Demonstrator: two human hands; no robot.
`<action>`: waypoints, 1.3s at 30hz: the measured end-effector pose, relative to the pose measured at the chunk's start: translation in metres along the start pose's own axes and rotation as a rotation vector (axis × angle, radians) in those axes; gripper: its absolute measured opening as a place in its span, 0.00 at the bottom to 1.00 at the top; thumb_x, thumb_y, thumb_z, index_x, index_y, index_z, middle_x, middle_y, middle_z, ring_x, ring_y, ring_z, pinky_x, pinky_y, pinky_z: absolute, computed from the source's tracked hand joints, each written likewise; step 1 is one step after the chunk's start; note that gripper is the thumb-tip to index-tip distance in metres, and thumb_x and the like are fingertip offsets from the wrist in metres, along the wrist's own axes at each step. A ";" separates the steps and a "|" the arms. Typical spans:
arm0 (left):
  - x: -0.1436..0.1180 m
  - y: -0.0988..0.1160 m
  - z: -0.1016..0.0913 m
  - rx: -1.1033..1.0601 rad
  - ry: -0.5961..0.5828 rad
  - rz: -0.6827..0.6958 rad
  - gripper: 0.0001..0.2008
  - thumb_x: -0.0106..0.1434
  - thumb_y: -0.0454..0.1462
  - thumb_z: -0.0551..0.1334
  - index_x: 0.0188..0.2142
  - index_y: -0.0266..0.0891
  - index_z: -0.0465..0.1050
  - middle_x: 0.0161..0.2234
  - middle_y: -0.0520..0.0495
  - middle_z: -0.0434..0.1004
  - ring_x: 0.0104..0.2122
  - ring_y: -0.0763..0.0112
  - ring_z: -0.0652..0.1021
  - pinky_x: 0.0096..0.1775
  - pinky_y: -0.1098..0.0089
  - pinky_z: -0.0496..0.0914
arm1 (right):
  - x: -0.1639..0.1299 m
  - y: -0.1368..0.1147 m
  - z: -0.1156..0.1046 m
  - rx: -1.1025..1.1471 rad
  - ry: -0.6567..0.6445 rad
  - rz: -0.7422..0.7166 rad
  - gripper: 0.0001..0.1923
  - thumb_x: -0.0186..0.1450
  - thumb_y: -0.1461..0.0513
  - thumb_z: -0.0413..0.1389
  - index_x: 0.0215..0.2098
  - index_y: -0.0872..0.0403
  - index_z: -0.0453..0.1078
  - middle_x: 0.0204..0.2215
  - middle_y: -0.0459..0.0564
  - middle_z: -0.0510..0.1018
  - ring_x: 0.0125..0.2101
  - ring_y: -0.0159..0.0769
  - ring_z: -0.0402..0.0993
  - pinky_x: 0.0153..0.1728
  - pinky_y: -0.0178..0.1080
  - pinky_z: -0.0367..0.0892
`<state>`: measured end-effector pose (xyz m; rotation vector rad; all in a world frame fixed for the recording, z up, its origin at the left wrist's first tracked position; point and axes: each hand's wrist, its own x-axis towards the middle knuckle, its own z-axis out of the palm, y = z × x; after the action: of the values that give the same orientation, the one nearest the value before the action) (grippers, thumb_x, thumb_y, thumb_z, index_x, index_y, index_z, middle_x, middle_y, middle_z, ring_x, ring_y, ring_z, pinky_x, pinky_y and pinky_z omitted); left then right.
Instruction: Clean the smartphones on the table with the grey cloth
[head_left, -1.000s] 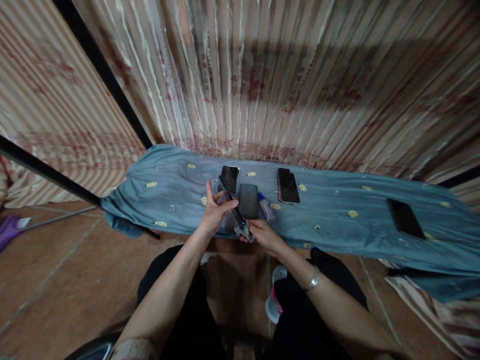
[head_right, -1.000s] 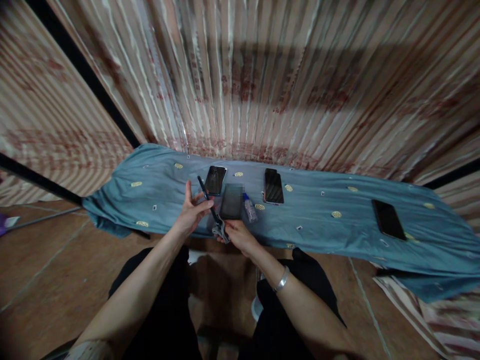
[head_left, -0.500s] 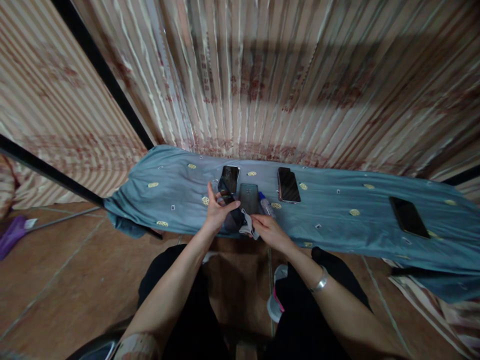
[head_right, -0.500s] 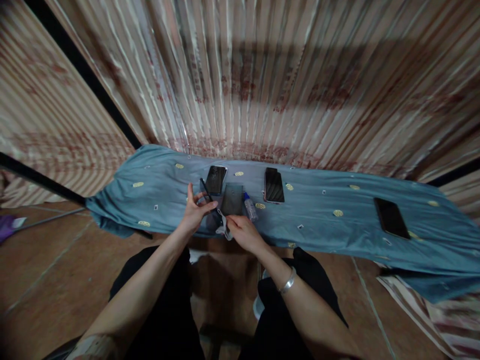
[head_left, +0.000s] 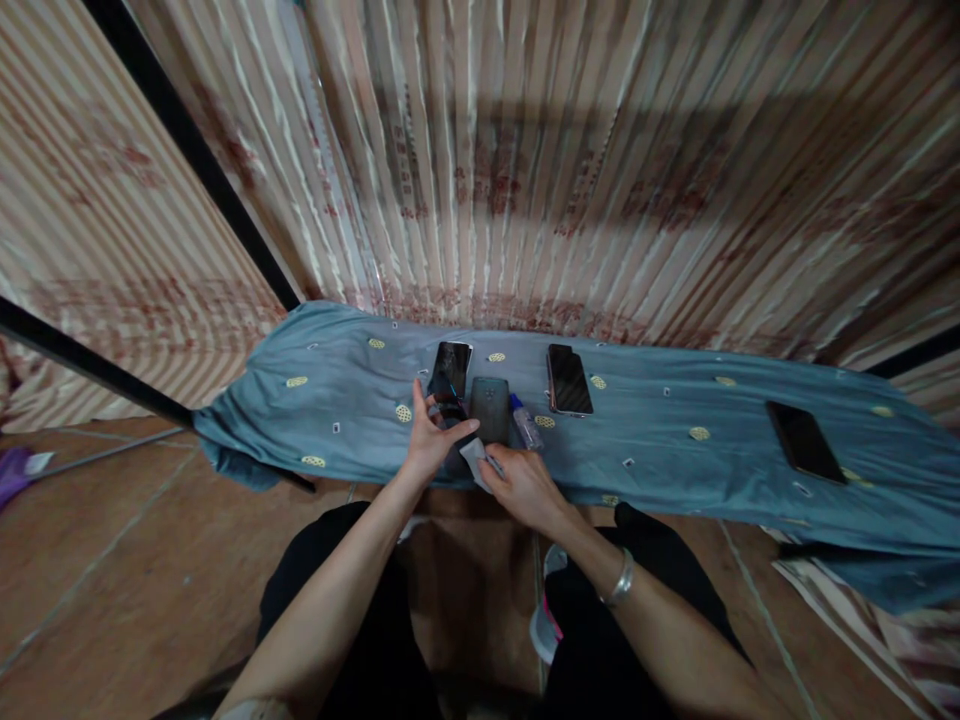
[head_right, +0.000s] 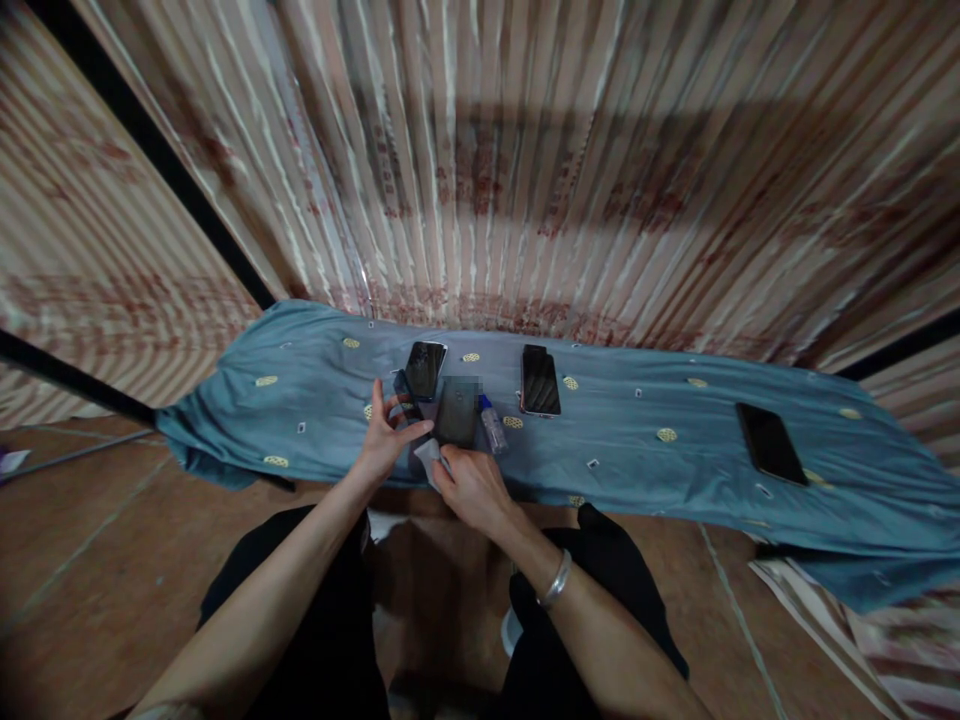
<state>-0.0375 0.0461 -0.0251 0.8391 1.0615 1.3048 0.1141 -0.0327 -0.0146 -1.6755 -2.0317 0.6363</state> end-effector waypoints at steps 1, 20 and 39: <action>0.000 0.002 0.000 -0.022 0.001 -0.014 0.76 0.34 0.34 0.83 0.77 0.49 0.43 0.50 0.49 0.76 0.39 0.71 0.78 0.43 0.71 0.72 | 0.000 0.001 0.000 0.017 0.013 0.001 0.12 0.73 0.57 0.51 0.33 0.50 0.71 0.28 0.50 0.81 0.30 0.39 0.77 0.33 0.38 0.57; -0.002 0.031 0.006 -0.449 0.036 -0.436 0.12 0.73 0.33 0.59 0.35 0.36 0.80 0.25 0.51 0.83 0.25 0.73 0.81 0.37 0.73 0.78 | 0.015 0.006 -0.008 1.019 0.060 0.239 0.26 0.52 0.38 0.68 0.24 0.51 0.77 0.20 0.45 0.76 0.20 0.31 0.63 0.23 0.35 0.56; -0.004 0.005 -0.003 -0.302 -0.074 -0.319 0.07 0.60 0.38 0.73 0.36 0.38 0.81 0.33 0.47 0.86 0.43 0.61 0.85 0.47 0.68 0.78 | 0.031 0.048 -0.028 0.392 0.575 -0.092 0.18 0.70 0.52 0.54 0.42 0.52 0.81 0.39 0.52 0.86 0.41 0.45 0.81 0.46 0.44 0.76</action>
<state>-0.0424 0.0421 -0.0205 0.4651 0.8715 1.1174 0.1623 0.0079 -0.0196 -1.3286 -1.4551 0.4202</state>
